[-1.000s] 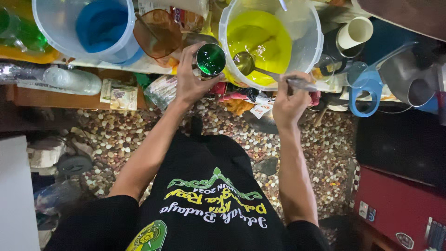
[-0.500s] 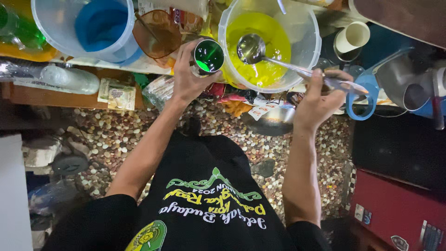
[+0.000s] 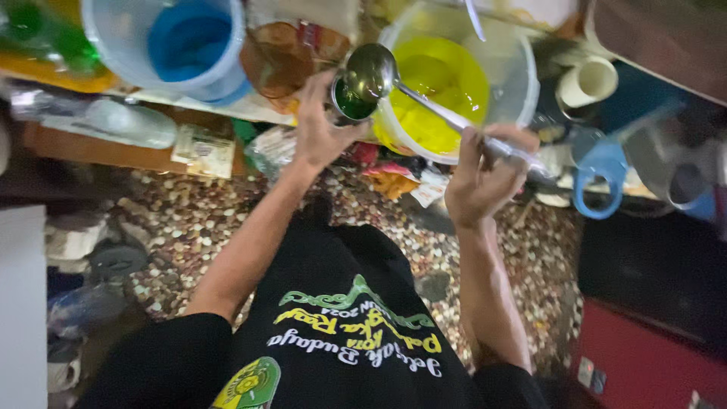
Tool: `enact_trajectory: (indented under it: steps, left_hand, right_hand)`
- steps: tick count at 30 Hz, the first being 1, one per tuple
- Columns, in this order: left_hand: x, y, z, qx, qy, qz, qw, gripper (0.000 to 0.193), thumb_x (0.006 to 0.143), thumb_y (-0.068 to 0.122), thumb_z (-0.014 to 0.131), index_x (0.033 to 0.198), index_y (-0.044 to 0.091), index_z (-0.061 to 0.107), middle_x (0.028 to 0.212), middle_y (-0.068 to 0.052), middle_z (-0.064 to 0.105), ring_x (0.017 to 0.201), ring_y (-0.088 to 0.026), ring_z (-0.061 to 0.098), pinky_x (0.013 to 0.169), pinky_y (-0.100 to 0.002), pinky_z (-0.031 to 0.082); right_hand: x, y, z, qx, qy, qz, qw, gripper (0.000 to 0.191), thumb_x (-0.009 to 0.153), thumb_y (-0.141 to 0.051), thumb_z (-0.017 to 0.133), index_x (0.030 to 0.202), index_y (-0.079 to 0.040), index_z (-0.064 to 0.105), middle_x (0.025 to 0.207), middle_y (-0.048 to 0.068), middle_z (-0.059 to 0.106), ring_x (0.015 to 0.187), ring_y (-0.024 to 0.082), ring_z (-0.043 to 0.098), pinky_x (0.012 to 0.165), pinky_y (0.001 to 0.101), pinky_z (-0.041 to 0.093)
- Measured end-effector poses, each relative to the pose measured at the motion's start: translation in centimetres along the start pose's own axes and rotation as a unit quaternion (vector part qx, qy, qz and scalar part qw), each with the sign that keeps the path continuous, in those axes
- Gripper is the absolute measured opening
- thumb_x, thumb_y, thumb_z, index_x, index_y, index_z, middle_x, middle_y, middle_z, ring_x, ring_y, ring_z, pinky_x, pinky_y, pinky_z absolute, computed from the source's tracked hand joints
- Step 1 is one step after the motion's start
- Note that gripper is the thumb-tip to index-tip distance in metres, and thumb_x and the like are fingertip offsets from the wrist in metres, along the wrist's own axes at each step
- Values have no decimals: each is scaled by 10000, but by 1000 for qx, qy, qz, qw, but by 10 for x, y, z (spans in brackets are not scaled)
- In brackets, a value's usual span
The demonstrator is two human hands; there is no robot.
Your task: The person scoops blue and yellow liquids from large containers using a ladle and pours them into a metal cup, then transfers the mixture into small plastic cups. The person repeats this process multiple times, arranging the filled cups on a tray.
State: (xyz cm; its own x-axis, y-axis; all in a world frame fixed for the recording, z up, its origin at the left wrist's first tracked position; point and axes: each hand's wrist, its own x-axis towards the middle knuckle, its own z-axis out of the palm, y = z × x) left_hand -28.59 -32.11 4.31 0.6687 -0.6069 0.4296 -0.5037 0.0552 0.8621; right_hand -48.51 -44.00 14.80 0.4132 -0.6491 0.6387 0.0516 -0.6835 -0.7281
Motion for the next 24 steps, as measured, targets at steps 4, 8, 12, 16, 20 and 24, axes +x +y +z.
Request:
enact_trajectory:
  steps: [4, 8, 12, 16, 20, 24]
  left_hand:
    - [-2, -5, -5, 33, 3, -9, 999, 816, 699, 180, 1003, 1350, 38, 533, 1329, -166, 581, 1253, -323, 601, 1085, -413, 519]
    - [-6, -6, -10, 14, -1, -18, 1000, 791, 728, 164, 970, 1381, 39, 541, 1350, -160, 595, 1273, -313, 616, 1087, -394, 539]
    - [-8, -5, -14, 11, 6, -1, 1000, 791, 736, 169, 980, 1377, 33, 537, 1335, -153, 600, 1269, -316, 617, 1106, -407, 524]
    - [-12, -4, -14, 7, 4, 15, 1000, 832, 712, 194, 992, 1378, 17, 525, 1350, -170, 589, 1274, -336, 597, 1102, -423, 502]
    - [-20, 0, -10, -2, -12, -4, 1000, 787, 751, 202, 987, 1384, 37, 550, 1348, -144, 617, 1273, -317, 619, 1098, -407, 520]
    - [-28, 2, -6, -5, -30, -28, 999, 779, 762, 232, 987, 1378, 43, 548, 1338, -150, 616, 1252, -300, 632, 1069, -394, 542]
  right_hand:
    - [-10, 1, 0, -71, -92, -140, 983, 129, 1048, -56, 646, 1085, -99, 531, 786, 67, 586, 642, 138, 480, 747, 325, 454]
    - [-29, 6, -8, -87, -96, -163, 978, 55, 1060, -113, 592, 1028, -158, 590, 799, 149, 667, 623, 182, 535, 867, 414, 465]
    - [-47, 35, -6, -32, 95, -87, 991, 154, 1070, -123, 658, 1062, -109, 505, 698, -10, 454, 619, 94, 437, 815, 363, 484]
    - [-67, 52, -11, -110, 75, 0, 991, 163, 1059, -49, 702, 1128, -78, 558, 988, 96, 560, 812, 183, 543, 700, 285, 516]
    - [-72, 45, -9, -319, -15, -93, 943, 333, 953, 7, 737, 1195, -101, 535, 1053, 35, 636, 840, 210, 566, 727, 338, 508]
    - [-69, 29, -2, -103, 2, 20, 994, 440, 1016, 12, 710, 1367, -3, 445, 1320, 155, 602, 1051, 177, 643, 850, 308, 607]
